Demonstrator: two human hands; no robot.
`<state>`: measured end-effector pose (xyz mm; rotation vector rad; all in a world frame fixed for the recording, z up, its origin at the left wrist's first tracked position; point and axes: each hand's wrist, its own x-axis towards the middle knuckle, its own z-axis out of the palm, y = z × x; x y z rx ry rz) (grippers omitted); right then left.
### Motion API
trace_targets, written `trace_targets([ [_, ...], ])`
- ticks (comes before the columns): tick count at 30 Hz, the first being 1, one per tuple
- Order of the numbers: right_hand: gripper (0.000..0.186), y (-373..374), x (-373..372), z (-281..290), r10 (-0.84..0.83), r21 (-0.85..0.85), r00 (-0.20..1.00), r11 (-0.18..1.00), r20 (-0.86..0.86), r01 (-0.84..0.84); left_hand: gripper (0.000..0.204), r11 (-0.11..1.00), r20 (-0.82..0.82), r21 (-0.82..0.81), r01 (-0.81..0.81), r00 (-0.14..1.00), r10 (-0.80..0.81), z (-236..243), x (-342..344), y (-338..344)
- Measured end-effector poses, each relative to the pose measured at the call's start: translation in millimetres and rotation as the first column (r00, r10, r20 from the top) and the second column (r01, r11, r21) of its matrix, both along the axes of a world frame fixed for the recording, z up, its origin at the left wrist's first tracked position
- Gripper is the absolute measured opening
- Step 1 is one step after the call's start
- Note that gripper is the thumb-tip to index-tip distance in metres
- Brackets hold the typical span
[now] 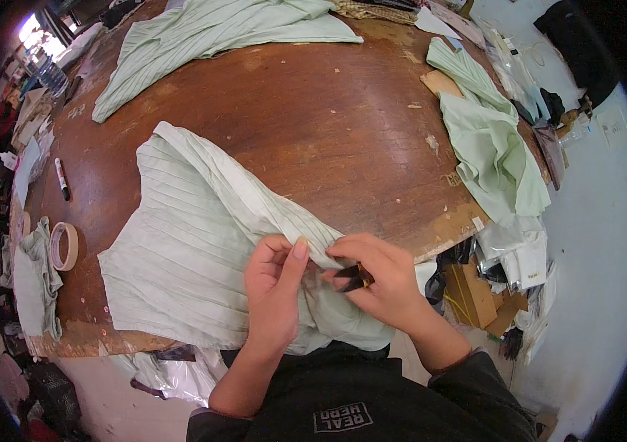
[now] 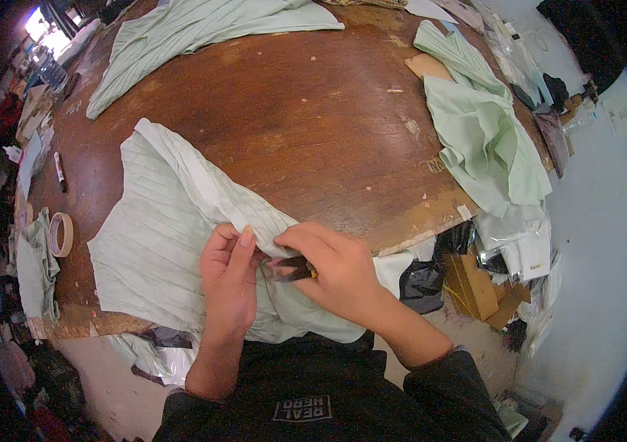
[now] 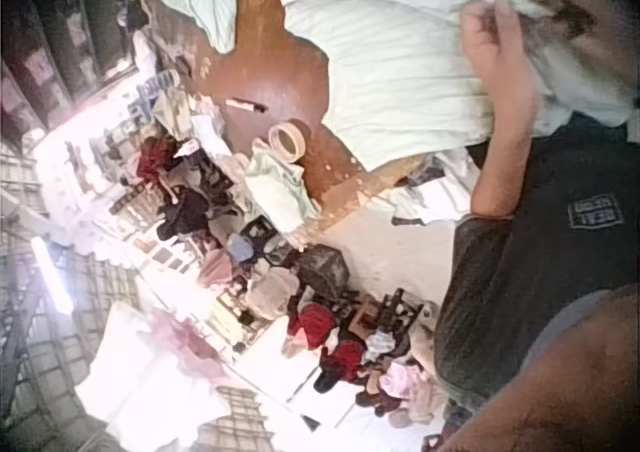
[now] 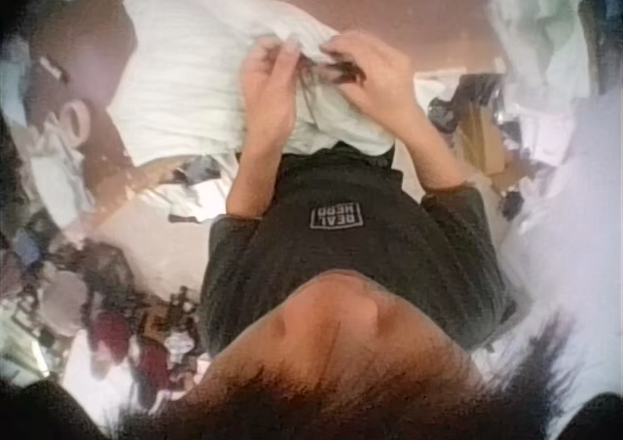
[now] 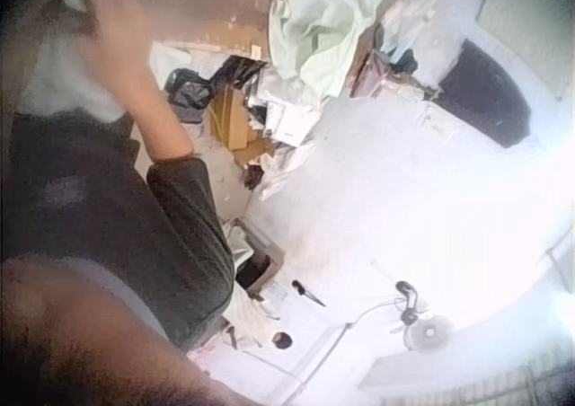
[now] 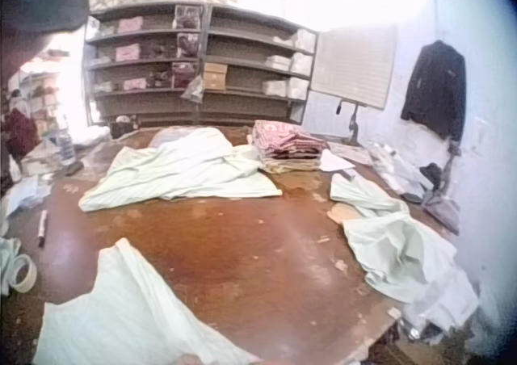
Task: The person uses a small blade to cut along the edge of a light green pleated fabric laid on a wooden table. The person repeatedly repositions the fabric and continues cutting along its edge throughout the clip.
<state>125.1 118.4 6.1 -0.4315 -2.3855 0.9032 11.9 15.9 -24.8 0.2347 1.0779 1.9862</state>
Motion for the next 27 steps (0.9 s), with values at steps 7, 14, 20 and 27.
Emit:
trace_targets([
  [7,0.030,2,-7,15,0.043,0.229,0.999,0.972,0.006,-0.043,0.009,0.999,-0.186,-0.045,0.001,0.983,-0.009,-1,0,-4],
  [14,0.027,3,-10,19,0.037,0.360,0.995,0.930,0.088,-0.066,0.009,0.996,-0.257,-0.090,-0.015,0.966,-0.009,5,3,-4],
  [20,0.015,4,-11,14,0.021,-0.114,1.000,0.993,0.013,-0.020,0.009,0.997,-0.244,-0.052,-0.052,0.969,0.038,4,6,-4],
  [27,0.013,10,-9,20,0.066,-0.165,0.997,0.984,-0.030,-0.070,0.009,0.996,-0.208,-0.048,-0.072,0.976,0.060,-1,7,-7],
])
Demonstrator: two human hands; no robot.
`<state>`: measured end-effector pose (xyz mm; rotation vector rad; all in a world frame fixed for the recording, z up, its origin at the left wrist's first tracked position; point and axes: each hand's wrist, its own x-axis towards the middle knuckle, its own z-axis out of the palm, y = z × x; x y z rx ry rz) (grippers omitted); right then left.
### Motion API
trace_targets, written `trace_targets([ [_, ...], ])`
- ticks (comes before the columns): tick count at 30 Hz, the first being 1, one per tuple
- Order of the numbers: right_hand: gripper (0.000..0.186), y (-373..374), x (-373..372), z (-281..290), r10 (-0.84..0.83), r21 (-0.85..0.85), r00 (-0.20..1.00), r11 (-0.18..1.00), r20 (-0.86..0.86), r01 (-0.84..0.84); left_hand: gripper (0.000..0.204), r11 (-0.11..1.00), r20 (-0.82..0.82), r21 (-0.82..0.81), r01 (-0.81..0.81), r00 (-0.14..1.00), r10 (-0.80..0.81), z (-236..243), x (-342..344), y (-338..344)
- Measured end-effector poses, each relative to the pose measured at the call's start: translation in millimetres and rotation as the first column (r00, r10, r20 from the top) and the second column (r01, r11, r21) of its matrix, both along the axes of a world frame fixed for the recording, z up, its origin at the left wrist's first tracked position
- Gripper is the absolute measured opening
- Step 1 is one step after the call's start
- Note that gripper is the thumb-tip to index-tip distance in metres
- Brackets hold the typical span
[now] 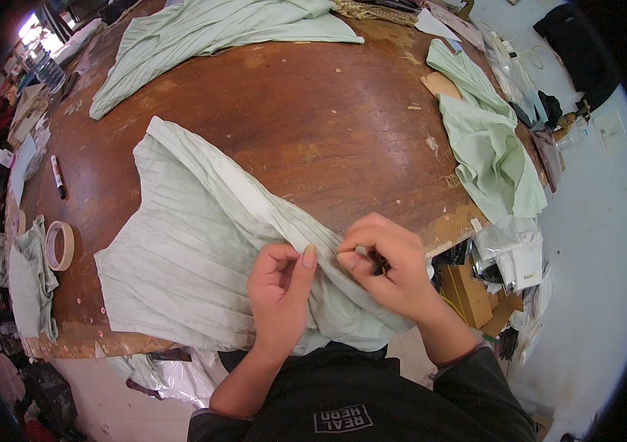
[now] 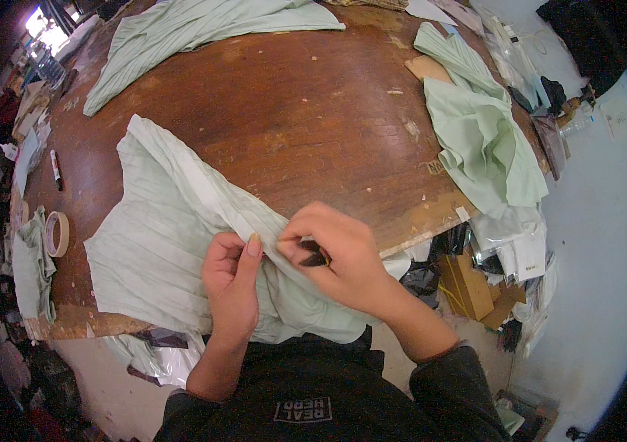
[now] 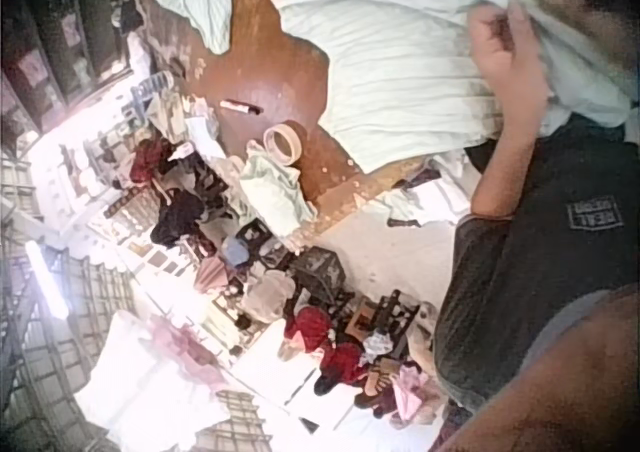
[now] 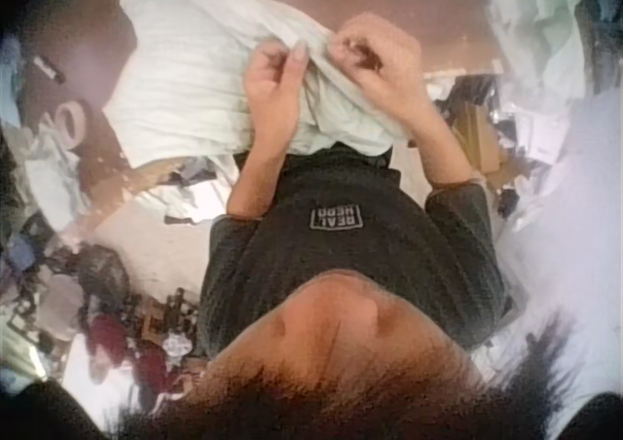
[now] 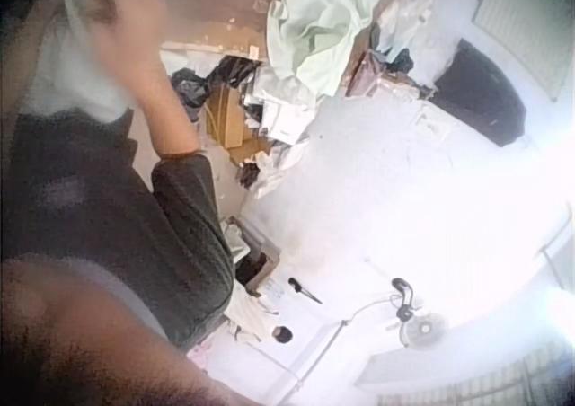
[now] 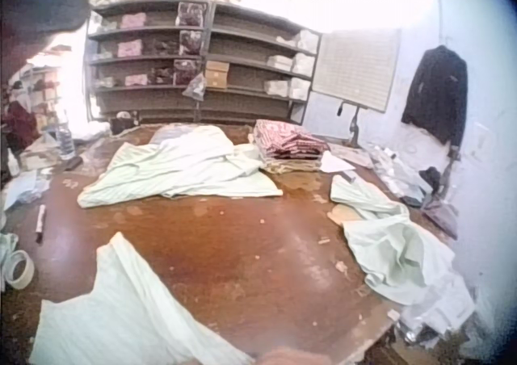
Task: The person uses a small blade to cut along the edge of a light green pleated fabric laid on a wooden table. The person repeatedly repositions the fabric and continues cutting along its edge throughout the clip.
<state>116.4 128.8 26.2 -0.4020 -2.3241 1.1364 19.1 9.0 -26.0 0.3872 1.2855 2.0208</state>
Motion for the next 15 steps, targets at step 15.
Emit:
trace_targets([
  [15,0.026,1,7,-13,0.038,0.730,0.999,0.683,-0.029,-0.005,0.008,0.999,0.093,0.049,0.007,0.996,-0.012,0,1,3],
])
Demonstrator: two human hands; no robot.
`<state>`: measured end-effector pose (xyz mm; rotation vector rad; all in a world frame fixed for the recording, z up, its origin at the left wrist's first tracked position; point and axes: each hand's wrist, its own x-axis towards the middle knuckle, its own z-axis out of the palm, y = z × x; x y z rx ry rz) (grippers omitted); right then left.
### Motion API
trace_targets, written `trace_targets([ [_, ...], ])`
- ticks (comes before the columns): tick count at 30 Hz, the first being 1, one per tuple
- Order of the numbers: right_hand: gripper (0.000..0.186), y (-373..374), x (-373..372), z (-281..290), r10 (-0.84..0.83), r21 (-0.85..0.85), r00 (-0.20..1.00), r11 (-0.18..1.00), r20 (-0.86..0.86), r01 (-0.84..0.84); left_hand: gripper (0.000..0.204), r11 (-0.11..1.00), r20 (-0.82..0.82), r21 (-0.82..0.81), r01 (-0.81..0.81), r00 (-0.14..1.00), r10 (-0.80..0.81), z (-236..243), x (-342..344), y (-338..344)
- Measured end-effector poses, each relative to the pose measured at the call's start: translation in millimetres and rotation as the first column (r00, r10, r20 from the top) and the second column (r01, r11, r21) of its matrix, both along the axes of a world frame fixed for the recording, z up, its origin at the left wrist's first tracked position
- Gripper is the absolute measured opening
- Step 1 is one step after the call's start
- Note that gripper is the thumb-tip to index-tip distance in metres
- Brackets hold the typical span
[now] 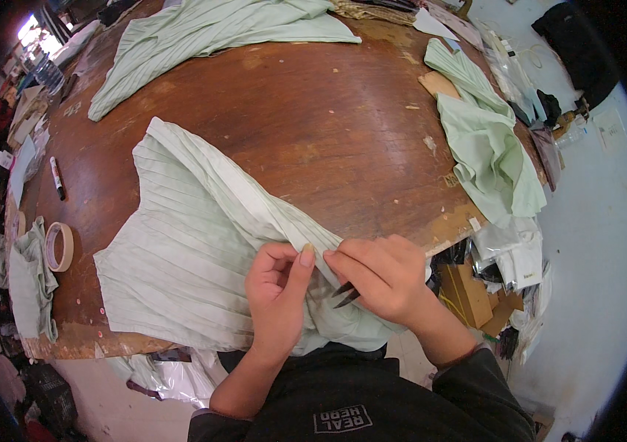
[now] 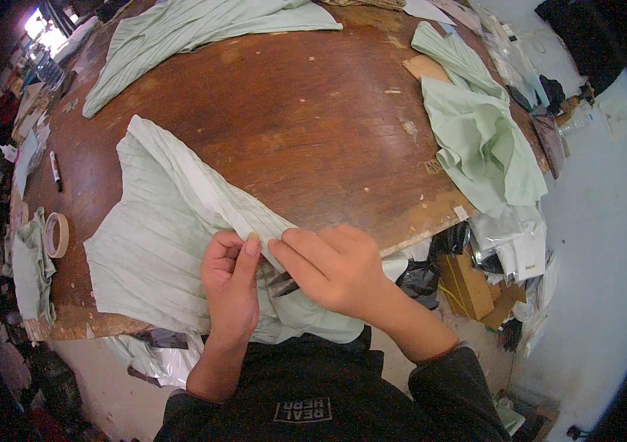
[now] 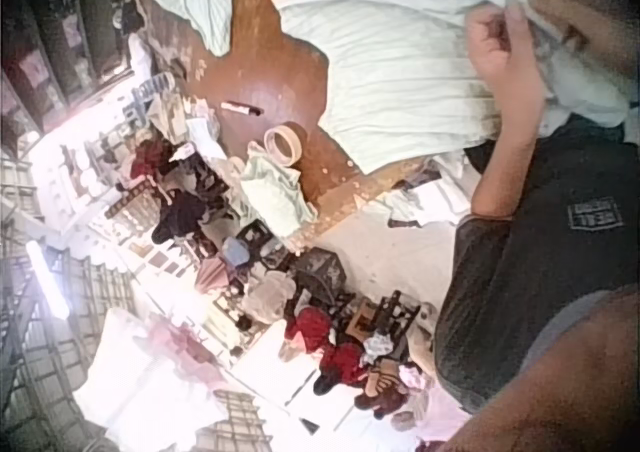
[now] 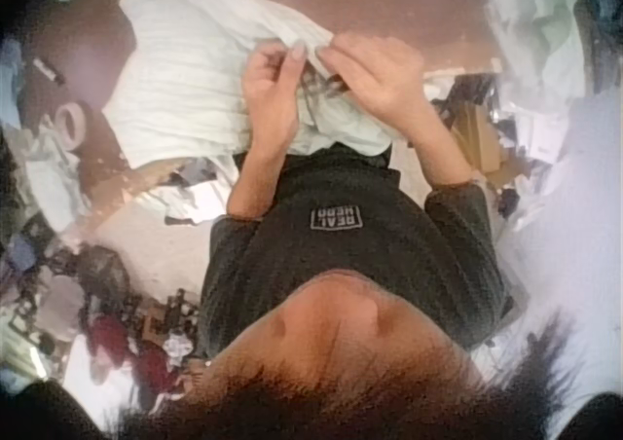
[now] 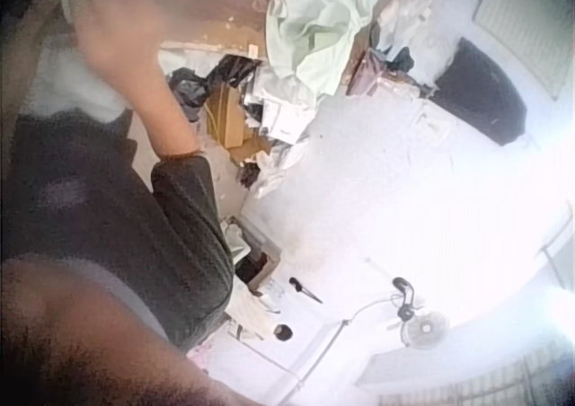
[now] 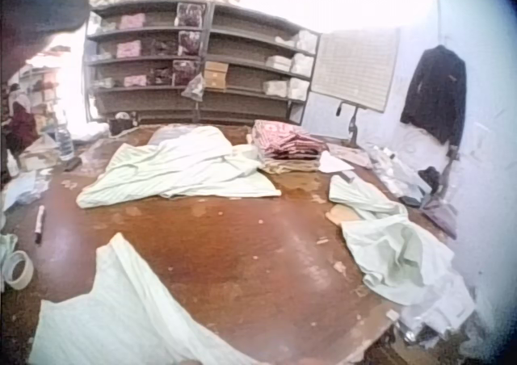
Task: The person uses a small blade to cut along the edge of a light green pleated fabric laid on a wooden table. The person repeatedly repositions the fabric and continues cutting along its edge throughout the clip.
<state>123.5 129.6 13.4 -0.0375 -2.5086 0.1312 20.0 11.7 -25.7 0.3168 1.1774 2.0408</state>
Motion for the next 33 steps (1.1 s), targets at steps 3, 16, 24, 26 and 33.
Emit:
trace_targets([
  [3,0.024,1,1,-1,-0.009,0.113,1.000,0.994,0.001,0.009,0.008,0.998,-0.017,-0.056,-0.002,1.000,0.001,2,0,1],
  [16,0.026,12,-3,-6,0.080,-0.255,0.973,0.957,-0.215,-0.135,0.008,1.000,0.000,-0.022,0.010,1.000,-0.010,1,0,2],
  [24,0.028,10,2,2,0.093,0.045,0.993,0.995,-0.074,-0.090,0.008,0.999,0.006,-0.034,0.019,1.000,-0.018,3,-1,3],
  [26,0.025,9,1,3,0.100,0.085,0.992,0.992,-0.080,-0.093,0.008,0.999,0.005,-0.030,0.019,1.000,-0.019,3,-1,3],
  [33,0.024,9,-1,-5,0.152,-0.319,0.984,0.932,-0.091,-0.173,0.005,0.999,-0.045,-0.048,0.013,0.999,-0.016,3,0,1],
])
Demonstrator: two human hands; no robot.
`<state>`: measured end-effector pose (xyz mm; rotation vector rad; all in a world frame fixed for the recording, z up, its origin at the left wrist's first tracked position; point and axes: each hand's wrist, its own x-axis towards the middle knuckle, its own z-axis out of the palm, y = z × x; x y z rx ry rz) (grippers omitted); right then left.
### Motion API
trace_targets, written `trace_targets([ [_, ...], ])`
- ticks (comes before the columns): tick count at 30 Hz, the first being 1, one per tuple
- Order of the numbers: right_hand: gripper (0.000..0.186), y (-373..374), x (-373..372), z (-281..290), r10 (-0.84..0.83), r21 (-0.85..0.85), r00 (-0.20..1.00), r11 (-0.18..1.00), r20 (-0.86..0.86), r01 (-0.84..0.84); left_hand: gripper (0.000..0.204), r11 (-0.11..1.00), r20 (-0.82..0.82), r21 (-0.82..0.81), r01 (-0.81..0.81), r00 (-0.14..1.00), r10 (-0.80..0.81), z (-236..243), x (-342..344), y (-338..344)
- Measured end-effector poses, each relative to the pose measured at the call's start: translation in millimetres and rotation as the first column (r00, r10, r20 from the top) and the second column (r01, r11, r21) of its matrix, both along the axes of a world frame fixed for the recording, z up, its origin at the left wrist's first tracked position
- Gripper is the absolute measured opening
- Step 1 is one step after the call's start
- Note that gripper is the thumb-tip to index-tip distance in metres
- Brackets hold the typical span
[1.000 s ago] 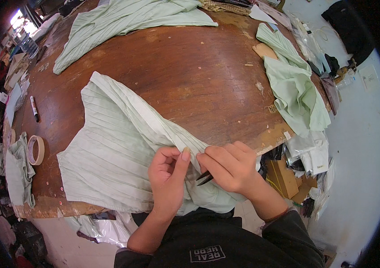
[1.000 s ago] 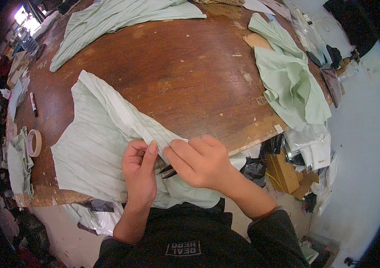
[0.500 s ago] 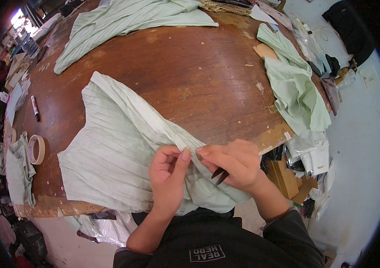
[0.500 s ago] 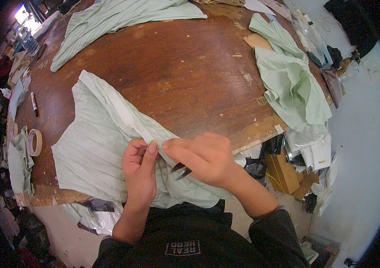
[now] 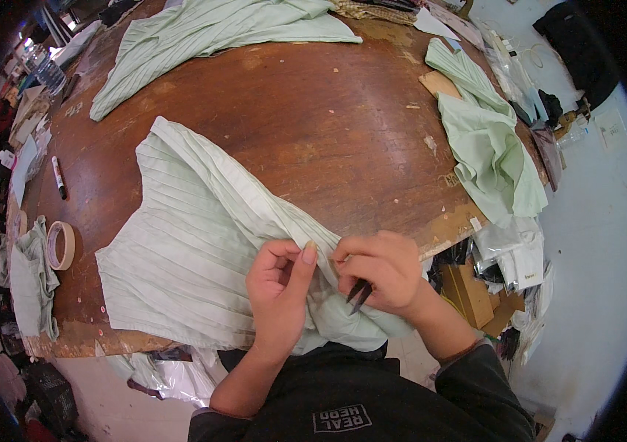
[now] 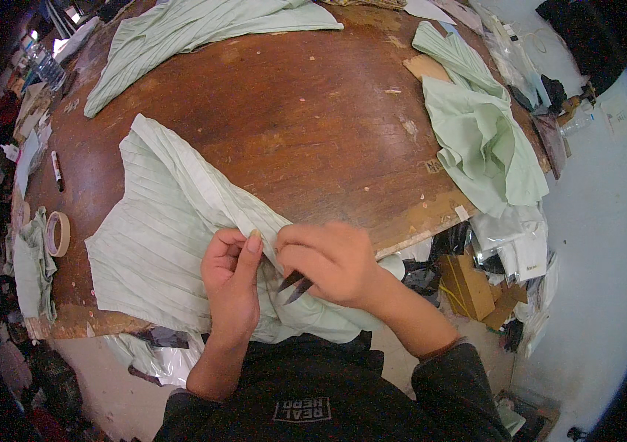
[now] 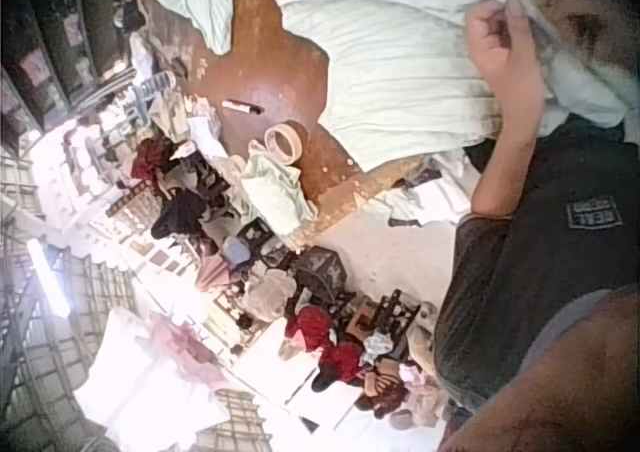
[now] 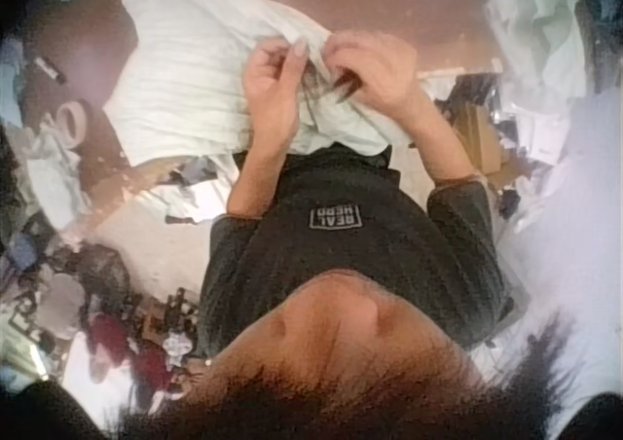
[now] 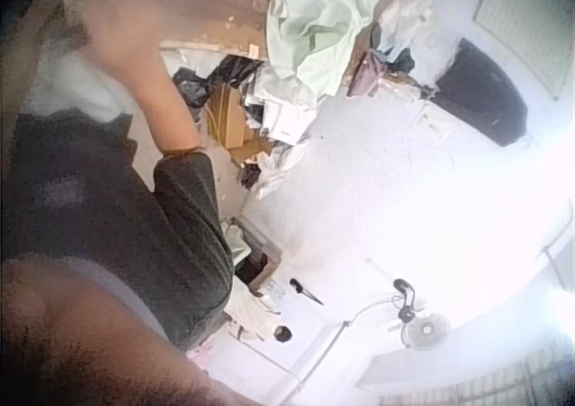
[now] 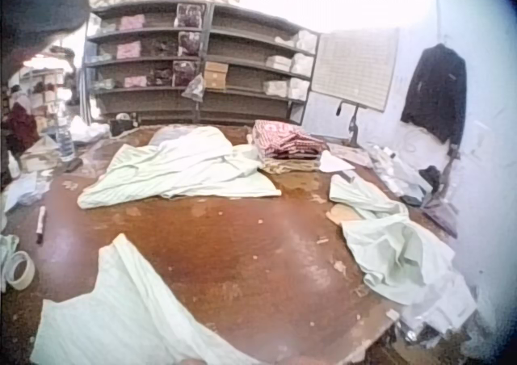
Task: The person uses a small blade to cut along the edge of a light green pleated fabric laid on a wooden table. The person repeatedly repositions the fabric and continues cutting along its edge throughout the clip.
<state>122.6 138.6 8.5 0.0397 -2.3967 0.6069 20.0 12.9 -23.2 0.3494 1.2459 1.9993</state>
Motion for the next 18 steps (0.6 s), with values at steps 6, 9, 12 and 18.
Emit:
trace_targets([
  [6,0.022,-2.0,0.4,6.7,-0.052,-0.274,0.999,0.961,-0.014,0.046,0.008,1.000,0.012,0.013,-0.021,1.000,0.021,-2.4,0.6,0.7],
  [9,0.025,0.3,-4.2,3.1,-0.034,-0.200,0.999,0.980,-0.038,0.026,0.008,1.000,0.036,0.016,-0.022,0.999,0.022,-0.1,1.0,1.7],
  [12,0.028,1.1,-2.3,-2.4,-0.027,-0.038,0.998,0.999,-0.049,0.025,0.008,0.999,0.039,0.036,-0.020,0.999,0.018,-0.6,1.6,1.3],
  [18,0.021,-0.5,1.7,-0.8,-0.040,0.204,0.998,0.978,-0.042,0.048,0.008,1.000,0.038,0.030,-0.011,0.999,0.009,-0.1,1.3,0.7],
])
